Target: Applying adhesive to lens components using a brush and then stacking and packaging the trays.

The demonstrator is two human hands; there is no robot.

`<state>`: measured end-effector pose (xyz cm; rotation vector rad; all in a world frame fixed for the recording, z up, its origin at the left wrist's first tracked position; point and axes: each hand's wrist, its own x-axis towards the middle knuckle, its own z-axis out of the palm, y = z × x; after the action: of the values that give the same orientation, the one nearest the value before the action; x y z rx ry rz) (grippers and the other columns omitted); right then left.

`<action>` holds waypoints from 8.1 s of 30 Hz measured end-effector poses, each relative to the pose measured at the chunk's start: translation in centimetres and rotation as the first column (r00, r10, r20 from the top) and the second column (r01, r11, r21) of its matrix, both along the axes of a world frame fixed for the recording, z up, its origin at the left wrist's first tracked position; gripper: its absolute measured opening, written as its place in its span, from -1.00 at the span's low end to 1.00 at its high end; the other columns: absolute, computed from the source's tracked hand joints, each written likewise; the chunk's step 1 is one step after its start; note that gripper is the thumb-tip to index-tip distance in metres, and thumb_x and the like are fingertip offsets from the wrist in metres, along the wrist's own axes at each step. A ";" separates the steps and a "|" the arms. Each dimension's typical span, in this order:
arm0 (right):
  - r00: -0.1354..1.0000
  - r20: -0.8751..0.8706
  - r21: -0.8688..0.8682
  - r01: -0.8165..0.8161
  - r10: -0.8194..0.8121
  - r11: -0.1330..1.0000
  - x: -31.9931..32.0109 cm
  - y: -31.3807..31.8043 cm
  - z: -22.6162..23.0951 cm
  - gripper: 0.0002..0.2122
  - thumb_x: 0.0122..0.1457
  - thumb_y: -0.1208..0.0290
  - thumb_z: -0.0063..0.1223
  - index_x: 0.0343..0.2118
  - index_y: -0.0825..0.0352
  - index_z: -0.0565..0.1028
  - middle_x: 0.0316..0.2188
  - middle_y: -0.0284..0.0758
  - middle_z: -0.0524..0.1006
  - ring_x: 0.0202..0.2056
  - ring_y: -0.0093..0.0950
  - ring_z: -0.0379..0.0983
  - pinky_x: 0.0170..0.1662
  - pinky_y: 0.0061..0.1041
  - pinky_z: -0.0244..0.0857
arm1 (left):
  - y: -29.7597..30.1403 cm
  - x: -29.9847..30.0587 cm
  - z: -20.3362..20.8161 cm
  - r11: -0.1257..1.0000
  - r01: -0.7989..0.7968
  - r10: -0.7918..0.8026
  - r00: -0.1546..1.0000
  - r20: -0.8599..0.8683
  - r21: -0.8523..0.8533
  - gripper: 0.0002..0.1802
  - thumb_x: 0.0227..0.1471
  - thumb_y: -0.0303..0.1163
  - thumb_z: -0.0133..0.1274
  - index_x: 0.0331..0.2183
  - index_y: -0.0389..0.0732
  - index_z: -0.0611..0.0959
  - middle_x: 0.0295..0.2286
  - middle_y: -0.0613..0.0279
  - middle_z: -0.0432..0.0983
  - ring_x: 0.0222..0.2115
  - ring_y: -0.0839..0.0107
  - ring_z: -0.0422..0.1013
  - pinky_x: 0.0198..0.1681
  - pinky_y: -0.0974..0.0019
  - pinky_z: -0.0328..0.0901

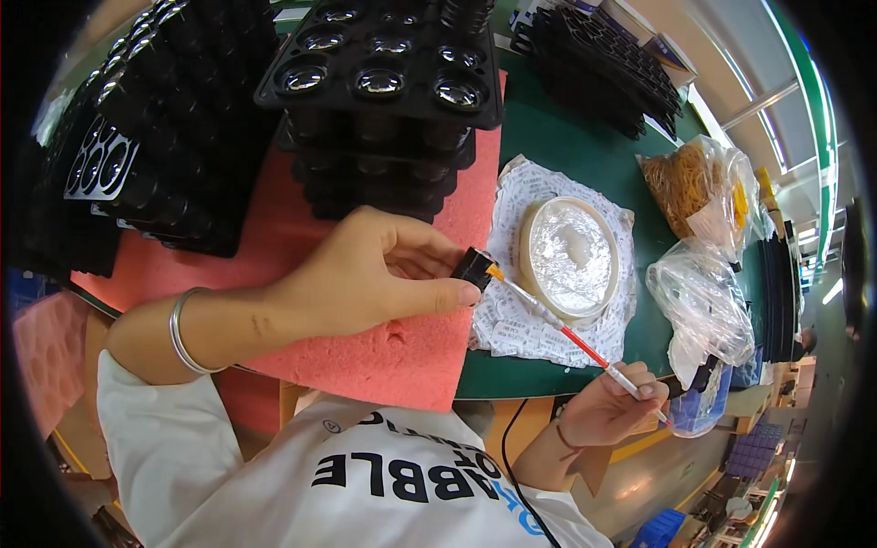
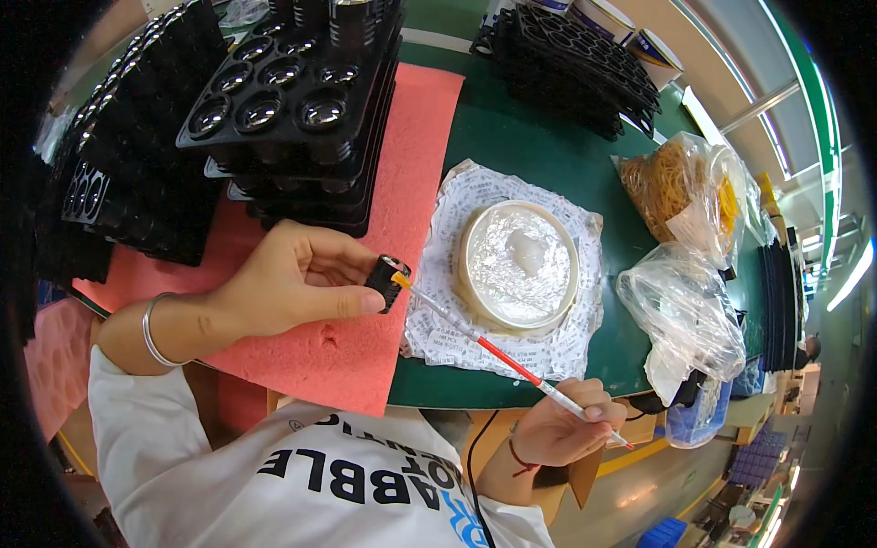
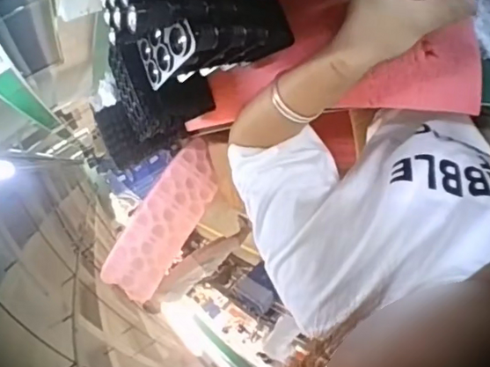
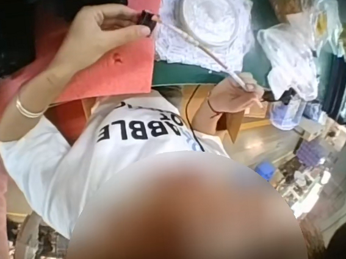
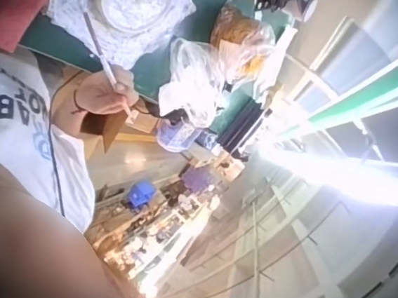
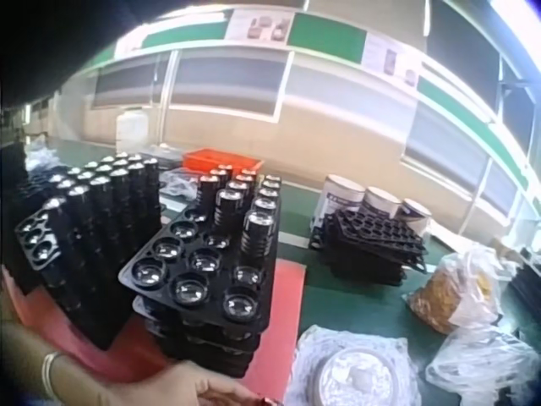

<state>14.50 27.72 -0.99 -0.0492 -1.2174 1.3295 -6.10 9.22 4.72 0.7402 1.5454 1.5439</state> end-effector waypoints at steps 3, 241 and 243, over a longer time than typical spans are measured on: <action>0.995 -0.012 0.067 -0.098 0.099 0.993 0.2 0.3 -0.1 -0.83 0.22 0.32 -0.25 -0.42 0.31 0.30 -0.51 -0.45 0.29 -0.52 -0.63 0.05 -0.49 -0.72 0.00 | -0.1 0.0 -0.2 1.000 0.016 -0.016 1.000 -0.006 0.020 -0.68 -0.15 -0.39 0.17 -0.30 -0.35 0.57 -0.42 0.20 0.52 -0.40 0.56 0.41 -0.27 0.49 0.29; 0.978 -0.083 -0.043 -0.194 0.190 0.980 -0.2 -1.5 -0.1 -0.80 0.24 0.26 -0.34 -0.44 0.26 0.20 -0.66 -0.42 0.23 -0.64 -0.61 0.12 -0.54 -0.67 0.03 | -1.9 0.2 0.0 0.998 -0.062 0.059 0.995 -0.085 -0.033 -0.68 -0.19 -0.31 0.21 -0.38 -0.24 0.48 -0.44 0.33 0.48 -0.53 0.63 0.32 -0.51 0.52 0.22; 0.979 -0.079 -0.033 -0.189 0.186 0.981 -0.1 -1.4 -0.2 -0.80 0.24 0.26 -0.34 -0.44 0.27 0.20 -0.64 -0.41 0.25 -0.63 -0.61 0.14 -0.54 -0.67 0.06 | -2.0 0.2 -0.1 0.997 -0.070 0.066 0.991 -0.119 -0.036 -0.68 -0.20 -0.33 0.21 -0.40 -0.24 0.47 -0.45 0.34 0.47 -0.54 0.64 0.31 -0.52 0.52 0.21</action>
<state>14.42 26.27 -1.16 0.0885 -1.1526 1.5064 -5.89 7.26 4.66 0.7748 1.6996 1.5371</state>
